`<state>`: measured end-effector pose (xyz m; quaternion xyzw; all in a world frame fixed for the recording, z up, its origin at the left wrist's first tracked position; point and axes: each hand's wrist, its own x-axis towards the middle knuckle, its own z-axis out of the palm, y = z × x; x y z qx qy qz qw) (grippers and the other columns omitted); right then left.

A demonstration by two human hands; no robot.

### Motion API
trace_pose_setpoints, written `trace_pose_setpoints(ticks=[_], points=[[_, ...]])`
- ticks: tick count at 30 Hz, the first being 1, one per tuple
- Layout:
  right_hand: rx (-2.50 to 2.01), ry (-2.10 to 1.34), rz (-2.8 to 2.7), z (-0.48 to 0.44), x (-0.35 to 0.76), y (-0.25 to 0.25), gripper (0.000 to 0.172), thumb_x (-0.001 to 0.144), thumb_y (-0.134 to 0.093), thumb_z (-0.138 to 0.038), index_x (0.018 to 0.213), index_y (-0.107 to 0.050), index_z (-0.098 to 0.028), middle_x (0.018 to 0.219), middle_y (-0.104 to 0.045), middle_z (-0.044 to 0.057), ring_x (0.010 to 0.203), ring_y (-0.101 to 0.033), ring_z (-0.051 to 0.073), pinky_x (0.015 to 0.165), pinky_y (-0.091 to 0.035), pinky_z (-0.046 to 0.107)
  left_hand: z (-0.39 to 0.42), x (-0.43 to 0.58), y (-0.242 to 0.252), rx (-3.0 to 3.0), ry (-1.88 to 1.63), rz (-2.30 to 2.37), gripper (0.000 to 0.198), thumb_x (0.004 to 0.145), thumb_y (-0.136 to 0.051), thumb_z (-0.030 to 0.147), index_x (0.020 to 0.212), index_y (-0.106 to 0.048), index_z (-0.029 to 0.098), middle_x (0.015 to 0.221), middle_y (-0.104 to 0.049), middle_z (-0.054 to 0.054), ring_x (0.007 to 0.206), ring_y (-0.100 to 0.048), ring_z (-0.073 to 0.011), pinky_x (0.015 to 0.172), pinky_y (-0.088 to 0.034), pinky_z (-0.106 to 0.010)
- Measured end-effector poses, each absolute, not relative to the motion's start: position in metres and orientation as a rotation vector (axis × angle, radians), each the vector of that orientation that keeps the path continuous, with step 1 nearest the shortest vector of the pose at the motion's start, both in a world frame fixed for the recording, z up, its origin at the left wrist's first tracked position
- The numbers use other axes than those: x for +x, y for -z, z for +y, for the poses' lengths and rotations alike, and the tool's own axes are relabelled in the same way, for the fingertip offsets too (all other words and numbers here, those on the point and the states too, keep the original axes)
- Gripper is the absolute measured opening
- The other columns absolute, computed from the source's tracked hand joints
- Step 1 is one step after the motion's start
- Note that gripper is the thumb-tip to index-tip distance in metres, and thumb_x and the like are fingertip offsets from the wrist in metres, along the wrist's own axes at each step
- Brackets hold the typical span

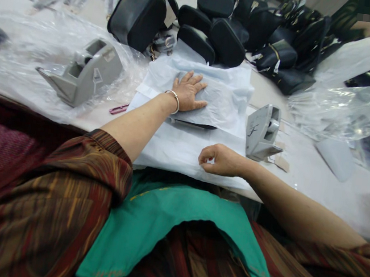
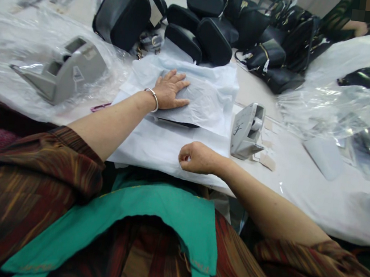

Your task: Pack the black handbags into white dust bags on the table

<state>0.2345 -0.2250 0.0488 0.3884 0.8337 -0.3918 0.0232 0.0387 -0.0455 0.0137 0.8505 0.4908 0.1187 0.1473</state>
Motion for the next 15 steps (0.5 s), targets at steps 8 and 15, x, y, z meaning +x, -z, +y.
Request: trace_pose_setpoints(ticks=[8, 15], points=[[1.395, 0.916, 2.49, -0.214, 0.229, -0.057, 0.015, 0.08, -0.056, -0.012, 0.085, -0.07, -0.016, 0.074, -0.07, 0.003, 0.066, -0.059, 0.015, 0.062, -0.038, 0.025, -0.048, 0.038, -0.017, 2.449, -0.316, 1.429, 0.086, 0.086, -0.052, 0.071, 0.159, -0.032, 0.03, 0.171, -0.015, -0.002, 0.155, -0.002, -0.042, 0.122, 0.002, -0.065], [1.617, 0.115, 2.651, -0.208, 0.218, -0.052, 0.025, 0.103, -0.038, -0.024, 0.112, -0.06, -0.014, 0.095, -0.071, 0.013, 0.08, -0.064, 0.023, 0.067, -0.039, 0.03, -0.053, 0.037, -0.022, 2.472, -0.312, 1.449, 0.083, 0.088, -0.051, 0.069, 0.158, -0.035, 0.028, 0.171, -0.017, -0.004, 0.156, -0.004, -0.0393, 0.123, -0.004, -0.065]])
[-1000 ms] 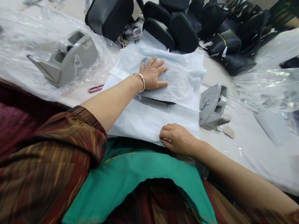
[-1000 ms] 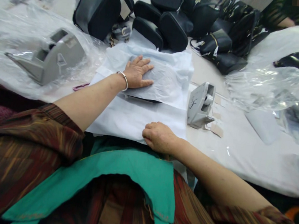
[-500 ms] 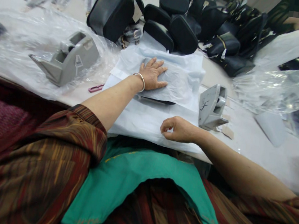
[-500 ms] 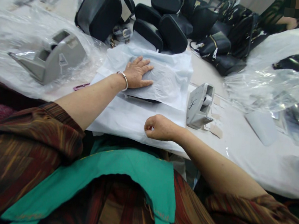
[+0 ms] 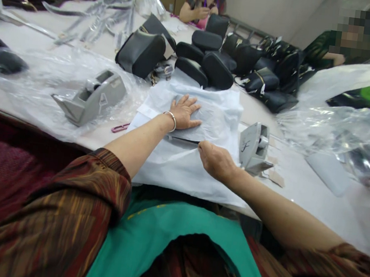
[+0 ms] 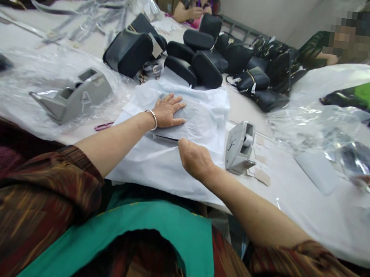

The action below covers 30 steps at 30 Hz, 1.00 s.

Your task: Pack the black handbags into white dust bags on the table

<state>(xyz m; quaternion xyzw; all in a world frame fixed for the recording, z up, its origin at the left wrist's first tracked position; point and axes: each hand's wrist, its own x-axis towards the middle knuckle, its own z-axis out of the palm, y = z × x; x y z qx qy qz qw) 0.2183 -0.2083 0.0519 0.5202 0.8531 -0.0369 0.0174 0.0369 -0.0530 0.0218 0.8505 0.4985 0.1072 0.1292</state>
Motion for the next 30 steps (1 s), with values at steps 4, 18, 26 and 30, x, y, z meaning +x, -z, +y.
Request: trace_pose_setpoints(ticks=[4, 18, 26, 30], points=[[1.263, 0.153, 2.956, -0.202, 0.226, -0.048, 0.044, 0.095, -0.061, -0.046, 0.125, -0.055, -0.014, 0.11, -0.07, 0.015, 0.093, -0.065, 0.025, 0.074, -0.045, 0.032, -0.053, 0.036, -0.021, 2.5, -0.314, 1.466, 0.083, 0.088, -0.05, 0.071, 0.157, -0.036, 0.029, 0.171, -0.019, -0.004, 0.156, -0.007, -0.0368, 0.122, -0.01, -0.065], [1.621, -0.012, 2.948, -0.117, 0.212, -0.084, 0.014, 0.092, -0.056, -0.018, 0.094, -0.07, -0.017, 0.103, -0.067, 0.009, 0.093, -0.063, 0.021, 0.079, -0.045, 0.029, -0.046, 0.034, -0.02, 2.494, -0.274, 1.465, 0.068, 0.093, -0.05, 0.058, 0.157, -0.035, 0.036, 0.17, -0.021, -0.004, 0.156, -0.009, -0.0364, 0.119, -0.015, -0.07], [1.716, 0.245, 2.906, -0.064, 0.218, -0.053, 0.015, 0.093, -0.063, -0.023, 0.1, -0.073, -0.016, 0.131, -0.068, 0.013, 0.123, -0.061, 0.022, 0.108, -0.043, 0.03, -0.032, 0.022, -0.03, 2.443, -0.164, 1.323, 0.061, 0.098, -0.048, 0.05, 0.156, -0.037, 0.036, 0.17, -0.022, -0.004, 0.157, -0.011, -0.0341, 0.118, -0.022, -0.07], [1.852, 0.256, 2.858, -0.058, 0.218, -0.047, 0.012, 0.09, -0.066, -0.024, 0.094, -0.075, -0.016, 0.126, -0.071, 0.012, 0.119, -0.064, 0.021, 0.106, -0.044, 0.029, -0.044, -0.004, -0.057, 2.452, -0.334, 1.188, 0.048, 0.097, -0.049, 0.04, 0.138, -0.062, 0.02, 0.155, -0.05, -0.011, 0.147, -0.04, -0.0265, 0.122, -0.032, -0.043]])
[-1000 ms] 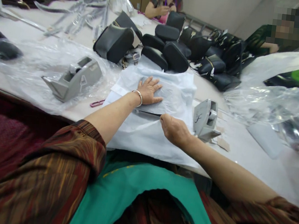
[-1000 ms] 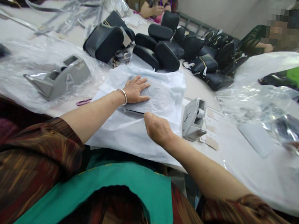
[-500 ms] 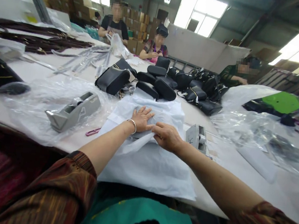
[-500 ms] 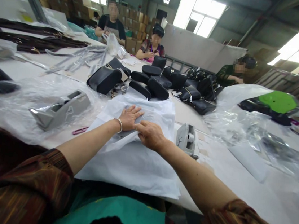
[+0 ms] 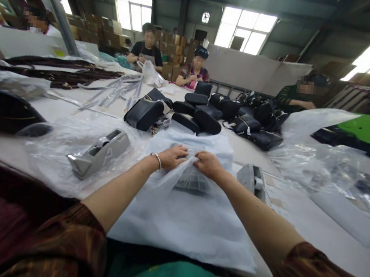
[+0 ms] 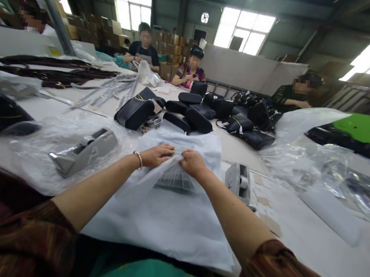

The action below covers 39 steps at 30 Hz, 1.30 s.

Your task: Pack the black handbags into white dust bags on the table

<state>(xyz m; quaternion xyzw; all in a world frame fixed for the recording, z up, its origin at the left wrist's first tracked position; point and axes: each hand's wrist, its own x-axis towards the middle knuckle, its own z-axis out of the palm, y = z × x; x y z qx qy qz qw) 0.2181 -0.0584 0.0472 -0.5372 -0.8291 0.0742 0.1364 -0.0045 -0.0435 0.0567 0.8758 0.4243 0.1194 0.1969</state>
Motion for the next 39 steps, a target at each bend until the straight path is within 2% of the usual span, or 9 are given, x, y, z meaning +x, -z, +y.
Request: trace_pose_setpoints(ticks=[3, 6, 11, 16, 23, 27, 31, 35, 39], points=[[-1.637, -0.185, -2.366, -0.058, 0.215, -0.048, 0.013, 0.09, -0.067, -0.026, 0.092, -0.075, -0.015, 0.122, -0.072, 0.012, 0.115, -0.066, 0.022, 0.102, -0.046, 0.028, -0.075, -0.016, -0.085, 2.403, -0.513, 1.169, 0.059, 0.093, -0.051, 0.055, 0.136, -0.062, 0.016, 0.14, -0.064, -0.012, 0.132, -0.057, -0.026, 0.116, -0.042, -0.037], [-1.673, -0.144, -2.373, -0.059, 0.212, -0.05, 0.016, 0.09, -0.065, -0.028, 0.091, -0.075, -0.015, 0.119, -0.072, 0.013, 0.112, -0.066, 0.023, 0.098, -0.047, 0.028, -0.118, -0.009, -0.098, 2.544, -0.594, 1.294, 0.081, 0.081, -0.065, 0.064, 0.145, -0.053, 0.018, 0.147, -0.057, -0.014, 0.139, -0.049, -0.0328, 0.119, -0.037, -0.046], [-1.703, -0.15, -2.399, -0.058, 0.211, -0.055, 0.021, 0.09, -0.065, -0.031, 0.097, -0.076, -0.015, 0.117, -0.072, 0.013, 0.109, -0.067, 0.023, 0.096, -0.047, 0.027, -0.16, -0.002, -0.079, 2.645, -0.314, 1.818, 0.082, 0.081, -0.066, 0.03, 0.156, -0.036, 0.022, 0.146, -0.055, -0.021, 0.136, -0.049, -0.0412, 0.116, -0.025, -0.068], [-1.709, -0.183, -2.402, -0.055, 0.216, -0.056, 0.021, 0.088, -0.065, -0.03, 0.098, -0.078, -0.017, 0.114, -0.073, 0.01, 0.105, -0.067, 0.021, 0.092, -0.046, 0.026, -0.127, -0.053, -0.086, 2.46, 0.059, 1.993, 0.055, 0.082, -0.052, 0.015, 0.136, -0.06, 0.019, 0.11, -0.075, -0.015, 0.103, -0.072, -0.0327, 0.097, -0.049, -0.051], [-1.725, -0.27, -2.418, -0.052, 0.219, -0.066, 0.023, 0.087, -0.063, -0.026, 0.101, -0.08, -0.019, 0.108, -0.076, 0.007, 0.103, -0.068, 0.021, 0.088, -0.046, 0.025, -0.065, -0.101, -0.097, 2.195, -0.384, 1.979, 0.037, 0.086, -0.046, 0.016, 0.107, -0.076, 0.02, 0.1, -0.079, -0.006, 0.101, -0.072, -0.022, 0.096, -0.054, -0.032], [-1.717, -0.294, -2.418, -0.052, 0.219, -0.068, 0.025, 0.086, -0.063, -0.025, 0.104, -0.079, -0.019, 0.106, -0.077, 0.006, 0.1, -0.068, 0.02, 0.086, -0.046, 0.025, -0.093, -0.078, -0.097, 2.183, -0.86, 1.923, 0.046, 0.092, -0.051, 0.035, 0.134, -0.061, 0.02, 0.121, -0.072, -0.009, 0.113, -0.067, -0.0231, 0.099, -0.055, -0.035], [-1.724, -0.3, -2.409, -0.05, 0.219, -0.068, 0.025, 0.085, -0.063, -0.024, 0.104, -0.079, -0.019, 0.107, -0.077, 0.006, 0.1, -0.068, 0.02, 0.086, -0.046, 0.025, -0.131, -0.059, -0.094, 2.503, -0.578, 1.78, 0.092, 0.077, -0.072, 0.046, 0.157, -0.034, 0.023, 0.148, -0.054, -0.014, 0.134, -0.053, -0.0331, 0.111, -0.047, -0.044], [-1.719, -0.351, -2.409, -0.047, 0.22, -0.068, 0.024, 0.085, -0.063, -0.024, 0.1, -0.08, -0.02, 0.107, -0.078, 0.006, 0.1, -0.069, 0.021, 0.086, -0.047, 0.026, -0.12, -0.084, -0.077, 2.251, -0.263, 2.016, 0.062, 0.082, -0.061, 0.023, 0.144, -0.054, 0.019, 0.122, -0.072, -0.012, 0.113, -0.068, -0.0303, 0.098, -0.053, -0.04], [-1.713, -0.386, -2.403, -0.044, 0.221, -0.07, 0.024, 0.086, -0.062, -0.023, 0.101, -0.08, -0.019, 0.108, -0.078, 0.007, 0.102, -0.069, 0.021, 0.088, -0.047, 0.026, -0.088, -0.114, -0.055, 2.121, -0.519, 2.022, 0.033, 0.091, -0.049, 0.027, 0.116, -0.071, 0.023, 0.108, -0.077, -0.005, 0.104, -0.07, -0.0237, 0.092, -0.053, -0.031]])
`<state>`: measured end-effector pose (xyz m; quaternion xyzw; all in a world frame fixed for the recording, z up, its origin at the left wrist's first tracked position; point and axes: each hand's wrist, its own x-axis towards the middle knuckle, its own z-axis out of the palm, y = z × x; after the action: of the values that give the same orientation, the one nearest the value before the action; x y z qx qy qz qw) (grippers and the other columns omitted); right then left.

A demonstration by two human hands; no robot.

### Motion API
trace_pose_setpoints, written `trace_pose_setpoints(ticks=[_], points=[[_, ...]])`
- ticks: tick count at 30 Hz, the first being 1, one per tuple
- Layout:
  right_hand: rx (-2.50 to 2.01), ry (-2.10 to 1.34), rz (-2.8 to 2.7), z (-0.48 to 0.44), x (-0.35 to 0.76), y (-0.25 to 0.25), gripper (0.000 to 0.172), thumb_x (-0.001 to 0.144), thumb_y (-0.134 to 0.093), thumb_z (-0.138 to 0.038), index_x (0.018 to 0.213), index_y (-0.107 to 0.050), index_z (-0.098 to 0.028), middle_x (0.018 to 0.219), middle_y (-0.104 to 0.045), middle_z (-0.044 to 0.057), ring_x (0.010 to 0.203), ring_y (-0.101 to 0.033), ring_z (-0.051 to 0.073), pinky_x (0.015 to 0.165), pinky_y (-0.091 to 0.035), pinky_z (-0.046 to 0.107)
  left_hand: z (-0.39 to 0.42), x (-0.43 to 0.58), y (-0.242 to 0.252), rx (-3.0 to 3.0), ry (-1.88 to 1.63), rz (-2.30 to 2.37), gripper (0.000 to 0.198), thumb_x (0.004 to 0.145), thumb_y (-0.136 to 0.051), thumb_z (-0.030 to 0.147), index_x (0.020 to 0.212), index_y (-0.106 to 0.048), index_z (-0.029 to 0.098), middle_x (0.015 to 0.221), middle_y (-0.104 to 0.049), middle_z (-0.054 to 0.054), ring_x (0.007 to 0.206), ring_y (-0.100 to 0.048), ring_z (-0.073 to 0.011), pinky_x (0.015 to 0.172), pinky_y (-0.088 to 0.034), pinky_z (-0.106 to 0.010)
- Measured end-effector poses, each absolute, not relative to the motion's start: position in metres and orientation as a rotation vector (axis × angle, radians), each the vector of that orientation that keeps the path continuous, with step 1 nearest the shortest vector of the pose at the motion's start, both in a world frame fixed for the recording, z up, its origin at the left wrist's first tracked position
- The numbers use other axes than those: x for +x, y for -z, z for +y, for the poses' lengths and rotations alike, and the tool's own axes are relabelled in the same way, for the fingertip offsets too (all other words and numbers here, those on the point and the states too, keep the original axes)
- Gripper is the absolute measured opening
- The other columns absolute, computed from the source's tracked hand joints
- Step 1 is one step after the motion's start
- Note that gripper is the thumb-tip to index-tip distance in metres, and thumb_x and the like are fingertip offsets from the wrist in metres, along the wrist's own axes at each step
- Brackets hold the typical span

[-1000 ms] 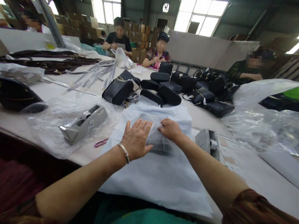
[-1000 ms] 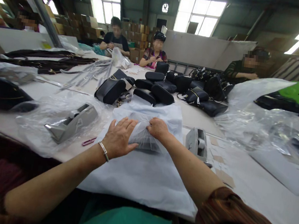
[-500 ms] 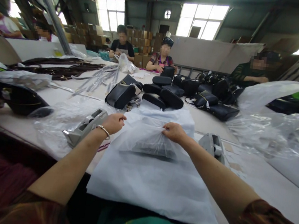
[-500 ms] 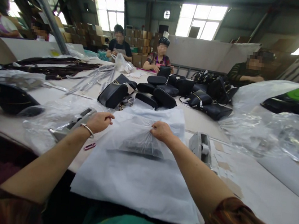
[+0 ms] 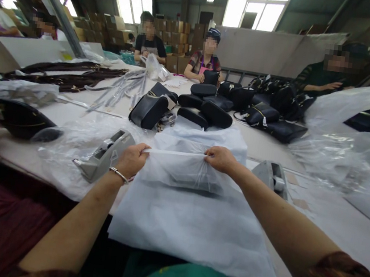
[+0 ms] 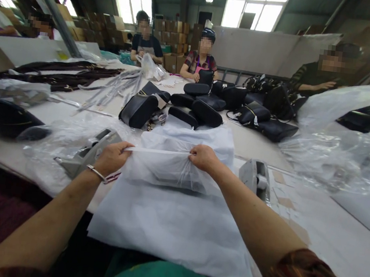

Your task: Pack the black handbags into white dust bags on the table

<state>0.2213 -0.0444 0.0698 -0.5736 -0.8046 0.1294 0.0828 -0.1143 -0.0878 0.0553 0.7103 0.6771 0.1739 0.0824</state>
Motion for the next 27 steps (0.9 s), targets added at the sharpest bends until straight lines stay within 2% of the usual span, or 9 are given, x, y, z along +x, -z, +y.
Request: trace_pose_setpoints(ticks=[6, 9, 14, 17, 19, 21, 23, 24, 27], points=[[-1.722, -0.408, -2.39, -0.04, 0.223, -0.068, 0.027, 0.091, -0.06, -0.025, 0.106, -0.08, -0.018, 0.11, -0.078, 0.008, 0.106, -0.069, 0.023, 0.089, -0.046, 0.027, -0.062, -0.104, -0.007, 2.043, -0.495, 2.337, 0.042, 0.103, -0.031, 0.033, 0.122, -0.064, 0.015, 0.113, -0.074, -0.016, 0.108, -0.069, -0.0277, 0.093, -0.05, -0.034], [-1.721, -0.446, -2.357, -0.039, 0.225, -0.067, 0.028, 0.093, -0.059, -0.027, 0.109, -0.08, -0.018, 0.112, -0.078, 0.008, 0.106, -0.069, 0.022, 0.09, -0.046, 0.026, -0.052, -0.098, 0.01, 2.025, -0.428, 2.377, 0.045, 0.104, -0.031, 0.036, 0.133, -0.057, 0.015, 0.117, -0.073, -0.017, 0.106, -0.07, -0.0294, 0.089, -0.051, -0.036], [-1.756, -0.508, -2.302, -0.037, 0.227, -0.069, 0.026, 0.094, -0.059, -0.029, 0.106, -0.08, -0.019, 0.104, -0.079, 0.006, 0.098, -0.07, 0.02, 0.083, -0.046, 0.025, -0.041, -0.099, -0.007, 1.957, -0.404, 2.485, 0.054, 0.101, -0.039, 0.045, 0.142, -0.05, 0.012, 0.11, -0.072, -0.021, 0.1, -0.07, -0.0357, 0.083, -0.052, -0.043], [-1.769, -0.497, -2.298, -0.036, 0.228, -0.069, 0.025, 0.094, -0.059, -0.029, 0.103, -0.081, -0.02, 0.1, -0.08, 0.005, 0.095, -0.07, 0.019, 0.079, -0.046, 0.024, -0.051, -0.089, -0.033, 2.145, -0.769, 2.54, 0.057, 0.098, -0.048, 0.04, 0.145, -0.048, 0.008, 0.124, -0.065, -0.026, 0.112, -0.064, -0.039, 0.092, -0.05, -0.05], [-1.779, -0.464, -2.316, -0.035, 0.227, -0.069, 0.025, 0.094, -0.06, -0.03, 0.099, -0.081, -0.019, 0.095, -0.079, 0.005, 0.091, -0.07, 0.019, 0.075, -0.044, 0.024, -0.064, -0.07, -0.046, 2.441, -1.124, 2.279, 0.049, 0.097, -0.051, 0.033, 0.14, -0.055, 0.011, 0.126, -0.063, -0.023, 0.119, -0.06, -0.0367, 0.101, -0.046, -0.051], [-1.793, -0.416, -2.331, -0.034, 0.226, -0.07, 0.025, 0.093, -0.06, -0.032, 0.095, -0.081, -0.018, 0.091, -0.079, 0.005, 0.086, -0.069, 0.019, 0.072, -0.044, 0.025, -0.075, -0.045, -0.051, 2.773, -1.218, 1.669, 0.039, 0.098, -0.05, 0.026, 0.134, -0.062, 0.017, 0.119, -0.068, -0.016, 0.115, -0.062, -0.0289, 0.104, -0.047, -0.045], [-1.802, -0.387, -2.34, -0.032, 0.225, -0.07, 0.025, 0.092, -0.061, -0.032, 0.093, -0.081, -0.018, 0.089, -0.078, 0.005, 0.084, -0.069, 0.019, 0.072, -0.043, 0.025, -0.08, -0.018, -0.044, 2.963, -0.98, 1.071, 0.036, 0.098, -0.052, 0.026, 0.132, -0.063, 0.023, 0.119, -0.07, -0.011, 0.116, -0.063, -0.0238, 0.105, -0.048, -0.04], [-1.794, -0.393, -2.346, -0.031, 0.225, -0.071, 0.025, 0.092, -0.061, -0.032, 0.092, -0.081, -0.017, 0.089, -0.078, 0.005, 0.084, -0.069, 0.019, 0.072, -0.044, 0.025, -0.08, -0.006, -0.039, 2.988, -0.848, 0.931, 0.036, 0.098, -0.054, 0.028, 0.133, -0.063, 0.023, 0.124, -0.069, -0.011, 0.122, -0.061, -0.0246, 0.108, -0.046, -0.041], [-1.713, -0.515, -2.375, -0.03, 0.232, -0.074, 0.021, 0.09, -0.062, -0.028, 0.096, -0.08, -0.018, 0.091, -0.079, 0.004, 0.087, -0.069, 0.018, 0.076, -0.046, 0.024, -0.076, 0.014, -0.02, 2.959, -0.583, 0.986, 0.048, 0.097, -0.058, 0.039, 0.141, -0.058, 0.02, 0.149, -0.056, -0.013, 0.142, -0.045, -0.0335, 0.117, -0.035, -0.055]])
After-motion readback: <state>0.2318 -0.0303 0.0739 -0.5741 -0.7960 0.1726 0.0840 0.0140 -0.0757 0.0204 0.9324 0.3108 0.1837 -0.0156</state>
